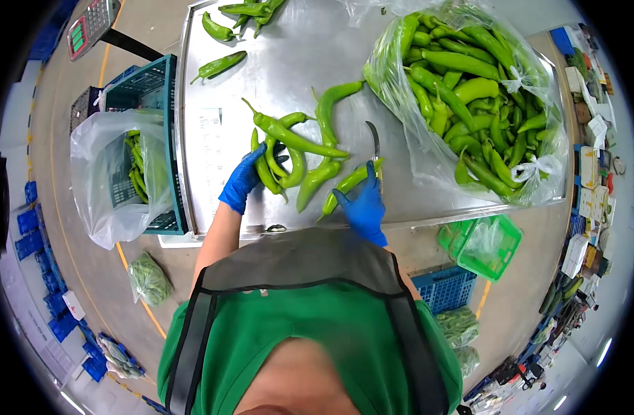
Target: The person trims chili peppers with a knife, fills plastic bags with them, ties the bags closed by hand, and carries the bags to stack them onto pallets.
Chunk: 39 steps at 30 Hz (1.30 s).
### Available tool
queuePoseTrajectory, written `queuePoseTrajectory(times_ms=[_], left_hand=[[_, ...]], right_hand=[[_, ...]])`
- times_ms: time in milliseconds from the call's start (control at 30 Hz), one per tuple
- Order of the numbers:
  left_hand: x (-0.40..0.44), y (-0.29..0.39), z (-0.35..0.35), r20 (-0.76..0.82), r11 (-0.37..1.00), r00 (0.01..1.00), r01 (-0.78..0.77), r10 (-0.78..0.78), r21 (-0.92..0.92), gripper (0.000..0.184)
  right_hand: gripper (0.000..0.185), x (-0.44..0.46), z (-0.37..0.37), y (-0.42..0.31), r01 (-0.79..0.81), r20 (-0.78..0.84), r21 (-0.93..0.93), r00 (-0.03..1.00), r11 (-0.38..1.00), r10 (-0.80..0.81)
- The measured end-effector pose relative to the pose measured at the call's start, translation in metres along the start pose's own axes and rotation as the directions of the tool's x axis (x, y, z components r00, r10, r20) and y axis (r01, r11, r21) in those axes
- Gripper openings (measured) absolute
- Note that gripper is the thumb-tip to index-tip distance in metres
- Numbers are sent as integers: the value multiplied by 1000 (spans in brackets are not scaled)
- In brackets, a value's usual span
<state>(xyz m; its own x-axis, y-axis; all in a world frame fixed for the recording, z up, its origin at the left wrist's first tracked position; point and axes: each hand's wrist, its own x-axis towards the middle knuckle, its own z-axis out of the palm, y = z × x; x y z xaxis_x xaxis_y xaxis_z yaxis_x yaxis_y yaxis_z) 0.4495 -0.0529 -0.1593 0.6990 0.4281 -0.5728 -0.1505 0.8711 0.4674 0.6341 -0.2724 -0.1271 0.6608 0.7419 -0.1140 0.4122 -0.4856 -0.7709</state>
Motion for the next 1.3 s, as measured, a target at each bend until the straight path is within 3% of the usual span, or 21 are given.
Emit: queuePoseTrajectory(times_ms=[33,133,167,233,267,300,367,433,500,600,633,733,767,867,1000,1067,1133,1200,1267,1300], left_hand=[[-1,2,6,-72,995,997,1,7,100,53],[17,7,19,-312,902,944,37,110,430,51],[22,7,28,-349,852,908,-14,229,523,47],[30,8,18,-328,844,920,-5,213,536,40],[33,8,10,-320,841,924,-3,209,541,37],[32,8,5,-259,881,947,-51,192,470,33],[23,8,-6,-215,909,964,-56,157,413,32],[16,9,-6,-190,931,978,-15,90,365,34],[12,3,-4,-161,969,985,-18,60,246,37],[7,-3,0,-131,987,986,-80,99,137,40],[6,-6,-3,-125,988,986,-94,109,121,39],[11,-13,0,-128,981,979,-144,161,129,36],[10,-14,3,-129,976,976,-157,176,149,34],[4,-4,10,-191,938,964,-114,184,327,38],[-27,11,6,-272,932,931,-146,243,332,29],[-39,13,-21,-279,991,953,-90,116,104,32],[-70,28,-2,-204,979,972,-144,112,-145,40],[-95,39,-19,-213,983,975,-102,68,-155,45],[-122,54,-35,-209,977,972,-146,113,-154,40],[-144,65,-37,-271,968,937,-244,219,-63,38]], right_hand=[[103,-7,1,-1,-249,103,-135,959,959,263],[103,-8,18,-5,-310,206,-9,930,951,305],[97,-9,18,1,-352,222,27,915,936,338],[94,-6,-8,-21,-307,81,148,951,940,298],[92,-1,-20,-27,-273,13,206,961,940,277],[83,11,-26,-25,110,-286,73,954,991,-84],[72,44,-41,-47,14,-182,131,983,991,11],[72,100,-15,-59,13,-33,-29,999,999,-14],[89,143,37,-41,53,167,-271,986,961,-8],[103,152,45,-59,-17,177,48,984,999,8],[112,147,33,-68,-158,267,74,954,985,133],[116,121,56,-72,189,197,-341,972,921,-126],[113,113,59,-88,143,229,-450,972,882,-40],[104,137,63,-53,34,235,-164,972,986,6],[77,155,69,-1,151,314,-59,941,987,-125],[70,158,67,10,77,296,121,949,990,-110],[66,155,58,10,5,313,235,946,972,-81],[66,147,44,2,-69,352,288,935,955,-38],[68,136,26,-5,-80,352,311,935,947,-36],[68,128,19,-11,-80,347,330,937,940,-42]])
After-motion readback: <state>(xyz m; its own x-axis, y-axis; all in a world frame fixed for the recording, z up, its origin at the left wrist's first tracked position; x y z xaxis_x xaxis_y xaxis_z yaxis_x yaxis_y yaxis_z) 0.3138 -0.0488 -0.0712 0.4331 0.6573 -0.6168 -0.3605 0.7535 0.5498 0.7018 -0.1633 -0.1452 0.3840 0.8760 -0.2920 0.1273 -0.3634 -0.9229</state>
